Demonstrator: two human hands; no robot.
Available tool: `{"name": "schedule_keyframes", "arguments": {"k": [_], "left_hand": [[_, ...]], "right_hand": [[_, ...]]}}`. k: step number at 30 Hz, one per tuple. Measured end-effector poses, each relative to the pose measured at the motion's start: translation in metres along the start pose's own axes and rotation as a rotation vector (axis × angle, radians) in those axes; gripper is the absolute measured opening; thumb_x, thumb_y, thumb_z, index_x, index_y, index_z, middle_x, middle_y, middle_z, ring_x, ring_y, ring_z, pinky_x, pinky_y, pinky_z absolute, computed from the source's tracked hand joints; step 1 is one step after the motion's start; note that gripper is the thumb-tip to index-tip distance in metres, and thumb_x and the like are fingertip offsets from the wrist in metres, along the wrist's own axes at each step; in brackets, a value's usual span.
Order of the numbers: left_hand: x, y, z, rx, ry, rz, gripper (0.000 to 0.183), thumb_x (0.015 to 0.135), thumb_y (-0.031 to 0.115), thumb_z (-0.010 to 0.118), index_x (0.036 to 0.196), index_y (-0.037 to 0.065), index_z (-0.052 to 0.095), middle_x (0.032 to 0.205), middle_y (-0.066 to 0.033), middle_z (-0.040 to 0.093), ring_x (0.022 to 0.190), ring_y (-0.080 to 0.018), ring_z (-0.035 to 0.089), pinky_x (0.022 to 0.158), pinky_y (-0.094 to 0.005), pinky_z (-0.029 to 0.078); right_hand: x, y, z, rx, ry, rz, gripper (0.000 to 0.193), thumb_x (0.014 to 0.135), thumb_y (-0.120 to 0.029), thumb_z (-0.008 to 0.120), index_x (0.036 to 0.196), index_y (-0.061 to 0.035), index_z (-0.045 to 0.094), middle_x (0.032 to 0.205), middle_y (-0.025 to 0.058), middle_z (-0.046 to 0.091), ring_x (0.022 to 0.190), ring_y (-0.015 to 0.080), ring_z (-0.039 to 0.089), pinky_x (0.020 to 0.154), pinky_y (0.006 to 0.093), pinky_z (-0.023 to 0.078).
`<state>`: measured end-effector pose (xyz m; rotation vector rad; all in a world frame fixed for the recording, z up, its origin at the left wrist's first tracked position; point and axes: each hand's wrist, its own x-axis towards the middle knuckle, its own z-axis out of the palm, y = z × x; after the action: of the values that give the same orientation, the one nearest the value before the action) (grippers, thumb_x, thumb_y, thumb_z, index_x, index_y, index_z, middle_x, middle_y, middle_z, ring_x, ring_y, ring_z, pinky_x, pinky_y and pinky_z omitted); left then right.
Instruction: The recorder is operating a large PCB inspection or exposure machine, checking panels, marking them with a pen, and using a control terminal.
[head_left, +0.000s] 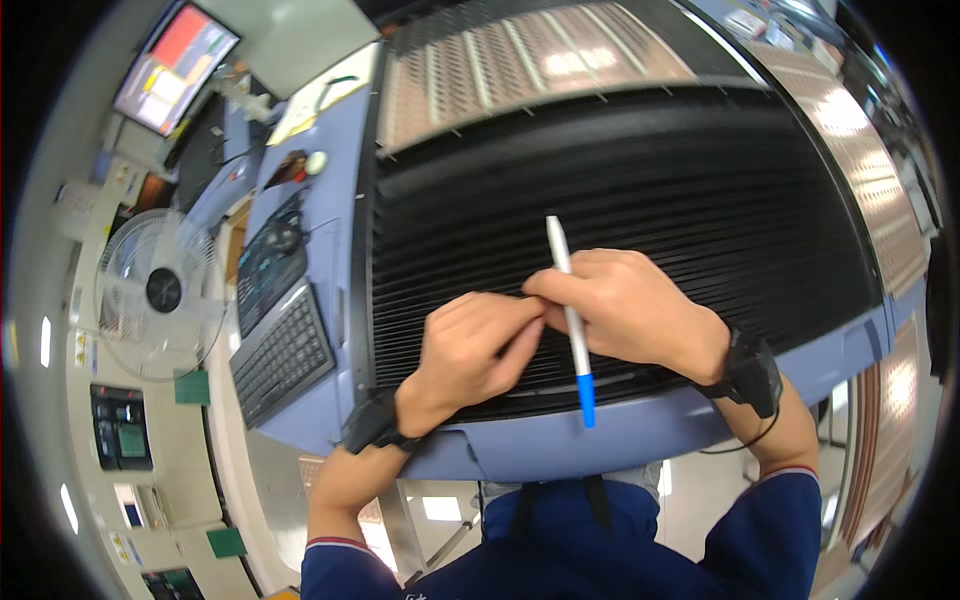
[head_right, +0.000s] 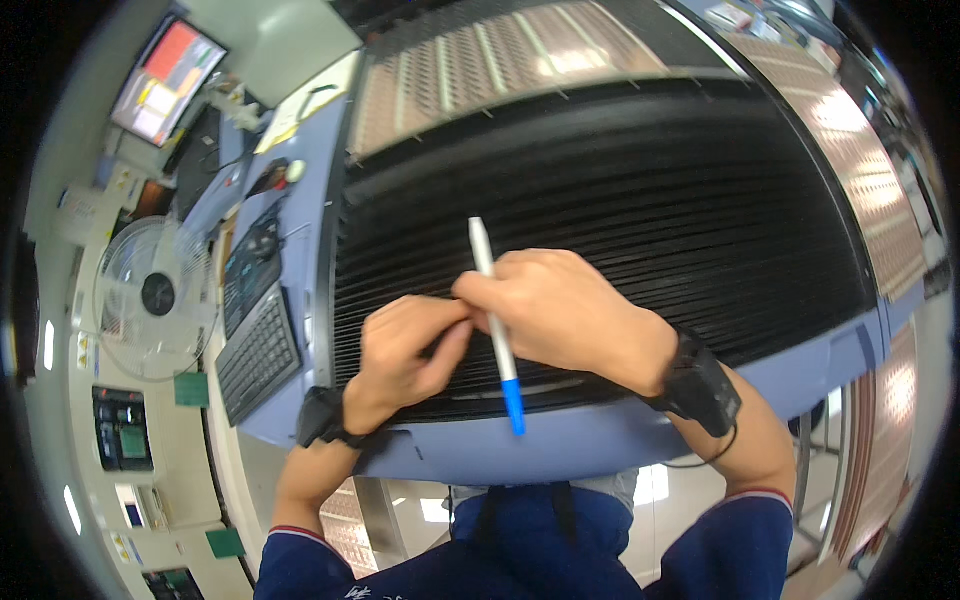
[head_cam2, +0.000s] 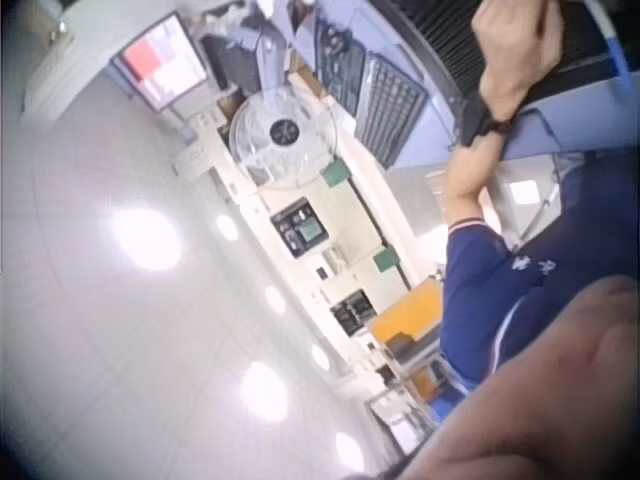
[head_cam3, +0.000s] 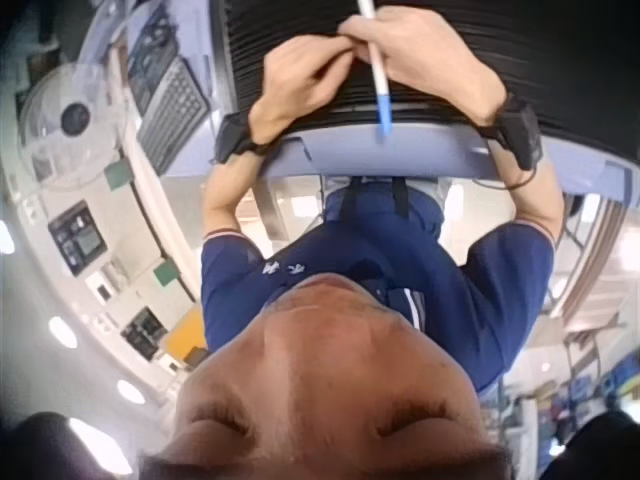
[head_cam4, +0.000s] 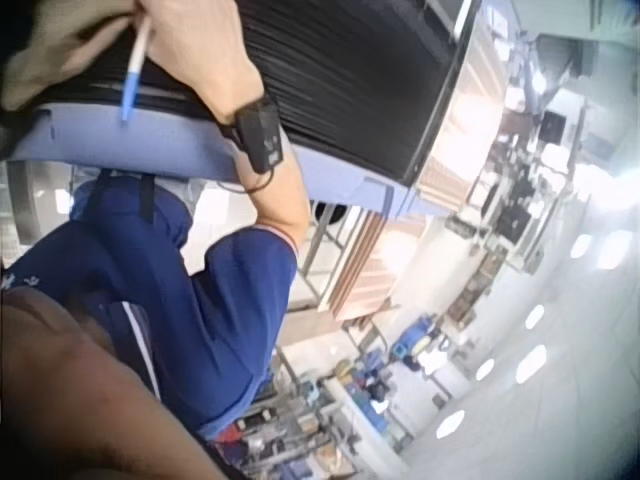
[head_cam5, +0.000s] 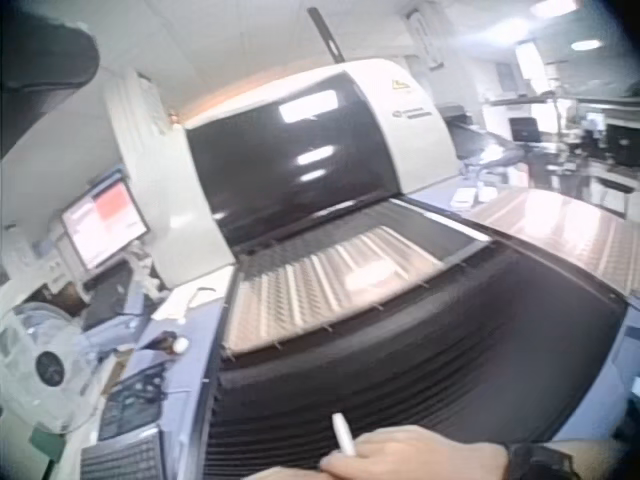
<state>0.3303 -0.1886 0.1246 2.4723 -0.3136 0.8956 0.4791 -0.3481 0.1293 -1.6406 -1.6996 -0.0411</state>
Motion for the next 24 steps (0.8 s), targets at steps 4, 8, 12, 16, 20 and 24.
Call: {"name": "schedule_keyframes", "arguments": {"k": [4, 8, 12, 16, 20, 24], "left_hand": [[-0.0016, 0.0053, -0.0070, -0.070, -0.010, -0.040, 0.018, 0.077, -0.005, 0.074, 0.094, -0.001, 0.073, 0.077, -0.0120, 0.072, 0.065, -0.0263, 0.070, 0.060, -0.0340, 0.053], [-0.0057, 0.0013, -0.0023, -0.117, -0.011, -0.051, 0.018, 0.076, -0.006, 0.073, 0.094, -0.002, 0.073, 0.074, -0.0114, 0.070, 0.061, -0.0255, 0.068, 0.057, -0.0325, 0.051], [-0.0044, 0.0031, -0.0054, -0.081, -0.026, -0.013, 0.017, 0.074, -0.005, 0.074, 0.090, -0.001, 0.072, 0.072, -0.0096, 0.069, 0.059, -0.0236, 0.067, 0.055, -0.0314, 0.051], [-0.0048, 0.0029, -0.0023, -0.075, 0.020, 0.061, 0.017, 0.073, -0.005, 0.073, 0.089, -0.001, 0.072, 0.068, -0.0076, 0.067, 0.056, -0.0221, 0.065, 0.053, -0.0311, 0.050], [-0.0042, 0.0022, -0.0037, -0.078, 0.015, 0.085, 0.013, 0.072, -0.002, 0.074, 0.086, 0.000, 0.072, 0.063, -0.0053, 0.063, 0.051, -0.0204, 0.061, 0.050, -0.0299, 0.046], [-0.0002, 0.0059, -0.0084, -0.109, -0.103, 0.100, 0.010, 0.073, 0.001, 0.074, 0.083, 0.001, 0.073, 0.057, -0.0034, 0.057, 0.046, -0.0183, 0.054, 0.045, -0.0297, 0.039]], "right_hand": [[-0.0034, -0.0055, 0.0040, 0.008, 0.007, -0.031, 0.015, 0.086, -0.015, 0.069, 0.085, -0.0035, 0.060, 0.066, 0.0143, 0.063, 0.066, 0.0336, 0.066, 0.060, 0.0450, 0.053], [-0.0027, -0.0053, 0.0024, 0.028, -0.017, -0.025, 0.014, 0.085, -0.013, 0.070, 0.085, -0.0038, 0.060, 0.066, 0.0136, 0.063, 0.066, 0.0329, 0.066, 0.060, 0.0444, 0.053], [-0.0018, -0.0098, 0.0032, 0.047, -0.060, -0.008, 0.014, 0.083, -0.013, 0.071, 0.085, -0.0039, 0.060, 0.066, 0.0127, 0.063, 0.066, 0.0328, 0.066, 0.060, 0.0446, 0.052], [-0.0012, -0.0116, 0.0002, 0.053, -0.104, 0.003, 0.018, 0.084, -0.016, 0.071, 0.083, -0.0041, 0.058, 0.065, 0.0123, 0.063, 0.067, 0.0335, 0.066, 0.062, 0.0450, 0.052], [-0.0017, -0.0107, 0.0038, 0.077, -0.109, -0.008, 0.021, 0.083, -0.019, 0.072, 0.081, -0.0045, 0.057, 0.065, 0.0123, 0.062, 0.068, 0.0338, 0.066, 0.063, 0.0449, 0.053], [-0.0040, -0.0106, 0.0098, 0.133, -0.096, -0.067, 0.024, 0.081, -0.023, 0.072, 0.081, -0.0050, 0.056, 0.068, 0.0136, 0.063, 0.071, 0.0350, 0.067, 0.065, 0.0461, 0.053]]}}
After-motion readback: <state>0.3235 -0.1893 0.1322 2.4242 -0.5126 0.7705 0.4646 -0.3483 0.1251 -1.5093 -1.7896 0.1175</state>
